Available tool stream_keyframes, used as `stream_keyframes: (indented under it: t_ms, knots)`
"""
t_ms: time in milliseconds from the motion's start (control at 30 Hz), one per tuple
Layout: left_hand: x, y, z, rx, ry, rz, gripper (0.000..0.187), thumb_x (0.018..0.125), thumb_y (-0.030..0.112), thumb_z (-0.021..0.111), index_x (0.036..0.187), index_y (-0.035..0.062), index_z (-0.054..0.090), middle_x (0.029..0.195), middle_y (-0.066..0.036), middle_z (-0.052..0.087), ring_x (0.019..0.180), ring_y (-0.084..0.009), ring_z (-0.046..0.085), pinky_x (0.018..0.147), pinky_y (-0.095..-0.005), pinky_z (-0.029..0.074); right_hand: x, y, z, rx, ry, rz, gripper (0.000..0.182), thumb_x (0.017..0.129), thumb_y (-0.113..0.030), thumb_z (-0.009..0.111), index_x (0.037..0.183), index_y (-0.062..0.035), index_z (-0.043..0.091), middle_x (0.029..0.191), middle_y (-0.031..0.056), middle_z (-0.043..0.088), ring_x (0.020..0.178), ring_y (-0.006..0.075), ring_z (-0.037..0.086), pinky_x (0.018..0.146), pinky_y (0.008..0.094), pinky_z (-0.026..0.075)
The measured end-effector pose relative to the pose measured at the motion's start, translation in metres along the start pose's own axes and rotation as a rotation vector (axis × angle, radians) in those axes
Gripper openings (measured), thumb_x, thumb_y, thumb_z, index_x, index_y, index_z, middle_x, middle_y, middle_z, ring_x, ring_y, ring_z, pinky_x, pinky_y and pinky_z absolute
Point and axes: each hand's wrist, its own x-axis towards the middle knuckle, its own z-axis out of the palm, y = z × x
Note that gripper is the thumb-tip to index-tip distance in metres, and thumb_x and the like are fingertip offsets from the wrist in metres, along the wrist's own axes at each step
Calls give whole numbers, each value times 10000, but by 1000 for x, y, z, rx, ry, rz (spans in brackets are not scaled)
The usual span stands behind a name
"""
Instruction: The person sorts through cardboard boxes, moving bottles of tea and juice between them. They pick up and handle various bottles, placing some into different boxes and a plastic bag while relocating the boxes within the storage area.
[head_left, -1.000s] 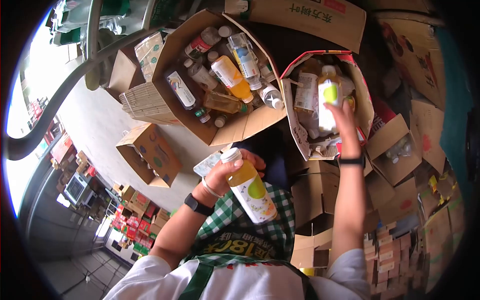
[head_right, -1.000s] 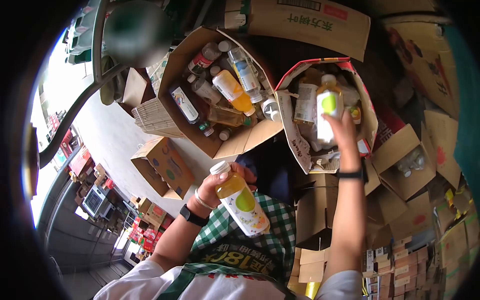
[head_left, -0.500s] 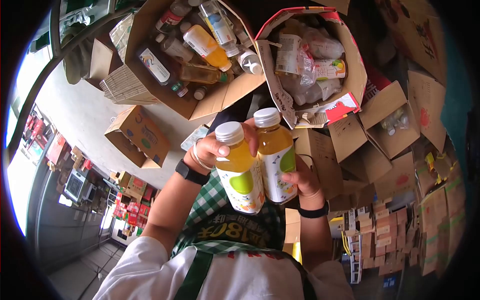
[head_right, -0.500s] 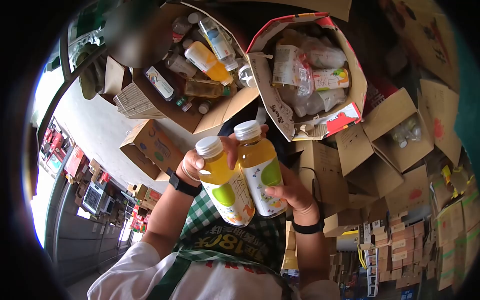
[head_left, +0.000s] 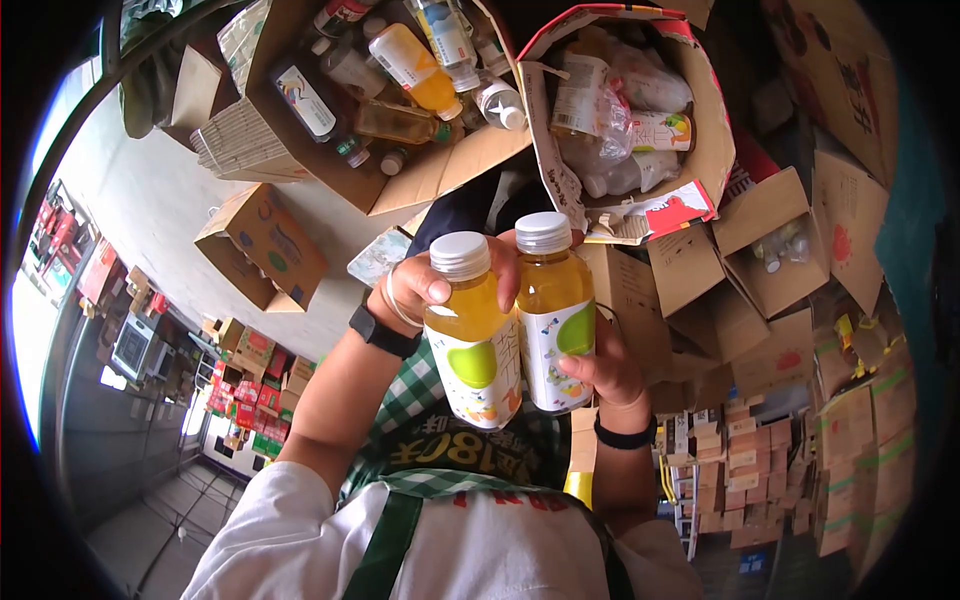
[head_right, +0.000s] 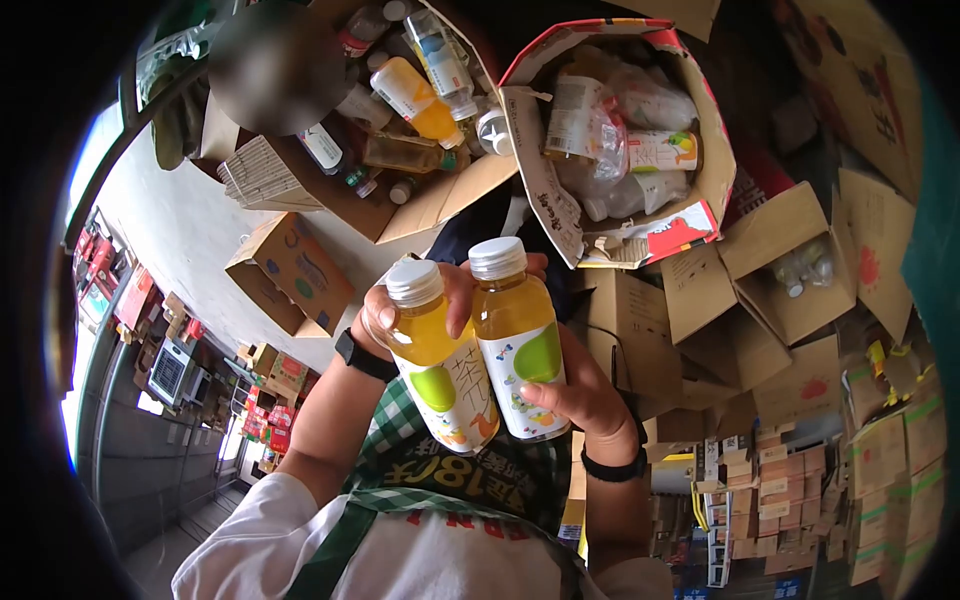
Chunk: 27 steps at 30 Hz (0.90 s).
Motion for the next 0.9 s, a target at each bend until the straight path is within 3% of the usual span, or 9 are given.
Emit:
stream_keyframes:
  t_ms: [200,333,467,600,633,733,900]
  knots:
    - [-4,6,-13,-69,-55,-103,549,560,438,640,827,-34,561,925,-111,518,866,-215,498,758,-271,382,-1,14,-5,99,60,82,744,643,-264,651,1252,19,329,1139,78,494,1032,171,475,889,300,365]
    - [-1,12,-9,-49,-50,-32,546,590,449,609,837,-34,555,874,-112,547,817,-205,519,739,-275,404,5,13,-12,44,28,158,721,664,-274,639,1251,9,332,1149,71,477,1049,156,450,903,293,345]
    - [1,14,-14,-47,12,-23,525,626,461,573,834,-21,555,840,-107,561,790,-191,528,719,-271,409,15,20,-24,-41,-13,265,662,714,-285,608,1249,-1,341,1147,57,463,1064,140,418,914,276,321]
    - [4,19,-17,-107,150,-135,437,706,408,559,846,-6,565,820,-92,571,751,-162,541,696,-255,421,29,27,-19,-30,-18,209,648,753,-286,591,1265,-2,313,1150,51,455,1052,137,416,905,270,324]
    - [5,22,-16,-14,184,-173,464,689,416,564,827,-27,573,1016,-138,501,909,-220,496,798,-294,380,31,30,-22,-52,-25,202,654,764,-291,587,1273,-2,295,1155,50,449,1052,136,414,903,270,324]
    - [6,24,-18,64,214,-223,476,674,403,585,830,-47,588,1225,-177,421,1038,-247,471,866,-312,366,36,38,-25,-49,-26,182,687,774,-307,588,1294,-6,253,1174,49,433,1058,132,408,903,268,321]
    - [5,36,-9,57,240,-280,458,683,404,591,860,-18,587,997,-130,563,882,-203,540,769,-280,414,36,38,-24,0,-10,224,671,768,-275,585,1294,-13,261,1160,44,448,1052,128,415,898,266,324]
